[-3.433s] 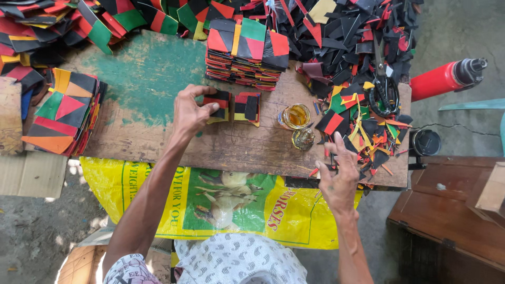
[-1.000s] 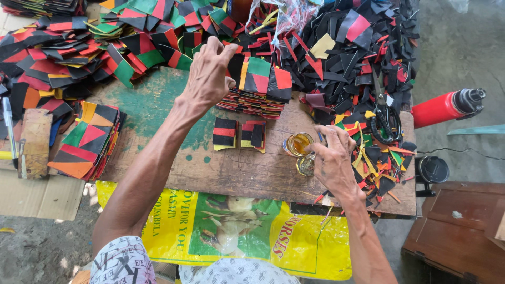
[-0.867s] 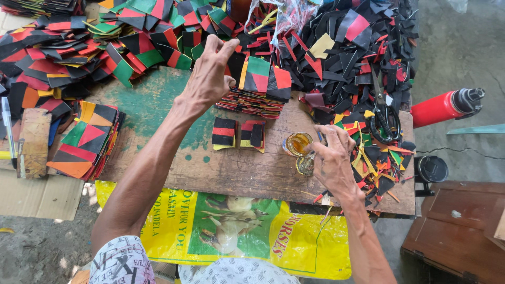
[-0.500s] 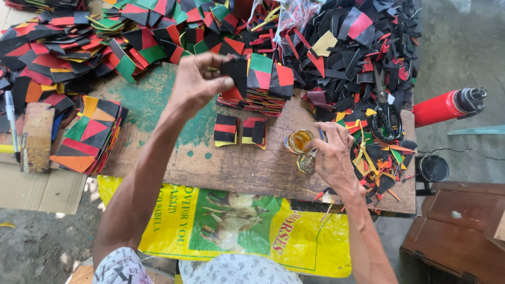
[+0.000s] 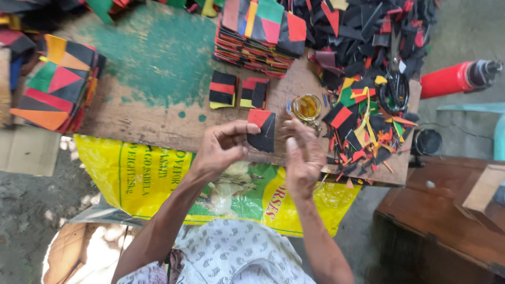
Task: The person assembles small rectangular decorative items by hand, applying adhesive from a small jar to the edges of multicolored pieces and pressing them together. The person repeatedly picks up pieces, applies adhesive, and stacks the finished items on the table.
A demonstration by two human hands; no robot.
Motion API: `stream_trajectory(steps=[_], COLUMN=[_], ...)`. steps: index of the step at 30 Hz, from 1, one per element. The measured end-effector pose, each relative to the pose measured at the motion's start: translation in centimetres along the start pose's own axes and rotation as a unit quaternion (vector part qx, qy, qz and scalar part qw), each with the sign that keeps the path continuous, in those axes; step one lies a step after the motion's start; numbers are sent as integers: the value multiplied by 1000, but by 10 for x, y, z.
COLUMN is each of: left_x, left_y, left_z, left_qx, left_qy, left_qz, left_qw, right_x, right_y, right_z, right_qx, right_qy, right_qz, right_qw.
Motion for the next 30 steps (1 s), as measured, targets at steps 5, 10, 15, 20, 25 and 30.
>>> stream_trajectory(steps=[5,10,15,20,25,30], left_x=[-17,-18,-16,-16,-17,-16], left_y=[-10,-15,-2,5,6,12], left_z=[11,19,26,30,30,31], left_qx=[-60,-105,-99,-77,-29,-42], left_qy=[50,21,12,4,9,13], left_qz=[48,69,71,82,83,92], left_qw=[996,992,992,994,996,995], right_x=[-27,-33,-30,-29,-29,-33], right_y=[29,33,32,29,27,9], right_z=[21,18,17,15,17,21], right_qx=[209,151,116,104,99,19], right_qy=[12,0,-17,-15,-21,-51], right_qz=[81,46,29,25,28,-29], right_qw=[974,987,993,994,995,998])
Point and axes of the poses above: each hand's wrist, its own x-axis towards the middle knuckle, its own z-axis out of the palm, y = z × x, the point moved 10 cm from there along x, towards the middle knuckle, and after that the axes turned 4 degrees about y, right-handed, at the moved point
